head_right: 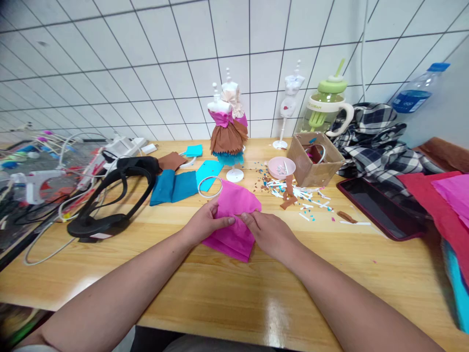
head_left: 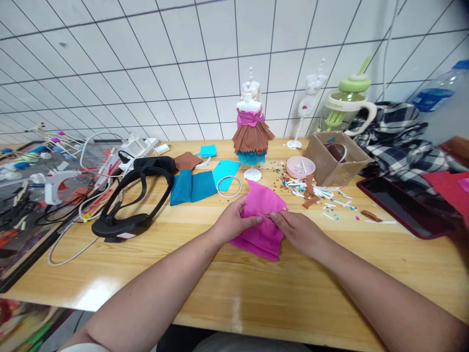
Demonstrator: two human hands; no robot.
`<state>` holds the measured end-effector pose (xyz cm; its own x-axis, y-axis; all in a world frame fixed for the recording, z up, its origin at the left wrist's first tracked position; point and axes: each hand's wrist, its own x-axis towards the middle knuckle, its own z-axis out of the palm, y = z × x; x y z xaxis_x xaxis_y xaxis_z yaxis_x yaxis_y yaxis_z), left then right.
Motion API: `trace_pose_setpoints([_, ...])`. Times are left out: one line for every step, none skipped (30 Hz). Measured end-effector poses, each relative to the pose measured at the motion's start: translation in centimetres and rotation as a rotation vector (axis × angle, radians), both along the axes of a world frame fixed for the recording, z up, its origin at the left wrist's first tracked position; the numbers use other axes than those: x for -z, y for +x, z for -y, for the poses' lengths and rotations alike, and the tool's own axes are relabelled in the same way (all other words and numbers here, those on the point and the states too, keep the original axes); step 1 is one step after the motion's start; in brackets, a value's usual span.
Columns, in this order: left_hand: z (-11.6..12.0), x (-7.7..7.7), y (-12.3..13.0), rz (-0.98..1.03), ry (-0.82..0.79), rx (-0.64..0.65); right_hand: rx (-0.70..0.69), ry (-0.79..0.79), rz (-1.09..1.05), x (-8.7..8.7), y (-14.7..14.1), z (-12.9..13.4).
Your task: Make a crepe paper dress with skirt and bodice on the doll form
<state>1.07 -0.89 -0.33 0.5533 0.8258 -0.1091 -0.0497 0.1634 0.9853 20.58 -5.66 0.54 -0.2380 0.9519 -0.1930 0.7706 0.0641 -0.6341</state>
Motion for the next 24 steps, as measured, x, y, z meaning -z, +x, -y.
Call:
trace_pose_setpoints([0.01, 0.03, 0.01, 0.009, 0.002, 0.008, -0.001, 0.000, -0.003, 0.03, 0.00, -0.01])
trace_pose_setpoints([0.03, 0.06, 0.04, 0.016, 0.006, 0.015, -0.002, 0.001, -0.004, 0.06, -0.01, -0.01])
trace_pose_setpoints([0.06, 0.07, 0.07, 0.016, 0.013, 0.017, -0.005, 0.003, -0.004, 0.10, -0.04, -0.01])
trace_pose_setpoints([0.09, 0.08, 0.11, 0.010, 0.021, 0.020, -0.009, 0.005, -0.001, 0.12, -0.09, -0.01])
trace_pose_setpoints([0.13, 0.07, 0.15, 0.001, 0.028, 0.026, -0.015, 0.006, 0.000, 0.15, -0.14, -0.02])
trace_pose_setpoints([0.17, 0.06, 0.19, -0.005, 0.036, 0.034, -0.022, 0.006, 0.002, 0.16, -0.20, -0.02])
trace_pose_setpoints([0.20, 0.05, 0.22, -0.010, 0.043, 0.043, -0.027, 0.006, 0.002, 0.17, -0.27, -0.02])
trace_pose_setpoints([0.23, 0.05, 0.24, -0.013, 0.051, 0.052, -0.032, 0.006, 0.002, 0.17, -0.34, -0.02])
trace_pose_setpoints([0.25, 0.05, 0.24, -0.015, 0.058, 0.059, -0.036, 0.004, 0.000, 0.16, -0.41, -0.02])
trace_pose_setpoints([0.25, 0.06, 0.24, -0.016, 0.066, 0.063, -0.039, 0.003, 0.000, 0.15, -0.48, -0.02])
trace_pose_setpoints([0.23, 0.08, 0.22, -0.022, 0.073, 0.064, -0.039, 0.003, 0.002, 0.14, -0.54, 0.00])
trace_pose_setpoints([0.20, 0.12, 0.20, -0.031, 0.082, 0.062, -0.035, 0.003, 0.007, 0.13, -0.59, 0.01])
trace_pose_setpoints([0.16, 0.17, 0.17, -0.043, 0.090, 0.059, -0.031, 0.004, 0.013, 0.12, -0.64, 0.03])
trace_pose_setpoints([0.11, 0.23, 0.13, -0.054, 0.098, 0.054, -0.026, 0.004, 0.020, 0.12, -0.69, 0.05])
trace_pose_setpoints([0.06, 0.30, 0.10, -0.064, 0.104, 0.049, -0.023, 0.006, 0.026, 0.12, -0.74, 0.07])
trace_pose_setpoints([0.02, 0.36, 0.06, -0.074, 0.110, 0.043, -0.021, 0.008, 0.029, 0.12, -0.79, 0.09])
trace_pose_setpoints([-0.02, 0.42, 0.04, -0.082, 0.117, 0.038, -0.019, 0.010, 0.030, 0.14, -0.83, 0.11])
trace_pose_setpoints([-0.04, 0.45, 0.03, -0.088, 0.125, 0.034, -0.019, 0.011, 0.031, 0.15, -0.87, 0.12])
trace_pose_setpoints([-0.04, 0.47, 0.02, -0.095, 0.135, 0.030, -0.017, 0.013, 0.033, 0.17, -0.91, 0.13])
trace_pose_setpoints([-0.03, 0.45, 0.03, -0.103, 0.145, 0.025, -0.016, 0.014, 0.035, 0.18, -0.94, 0.13])
trace_pose_setpoints([0.00, 0.41, 0.04, -0.109, 0.155, 0.022, -0.014, 0.016, 0.037, 0.18, -0.95, 0.13])
trace_pose_setpoints([0.03, 0.35, 0.06, -0.113, 0.161, 0.020, -0.013, 0.016, 0.041, 0.18, -0.96, 0.12])
trace_pose_setpoints([0.07, 0.28, 0.09, -0.112, 0.162, 0.013, -0.008, 0.015, 0.048, 0.15, -0.94, 0.10])
trace_pose_setpoints([0.09, 0.21, 0.11, -0.109, 0.163, -0.004, 0.000, 0.014, 0.057, 0.12, -0.92, 0.08])
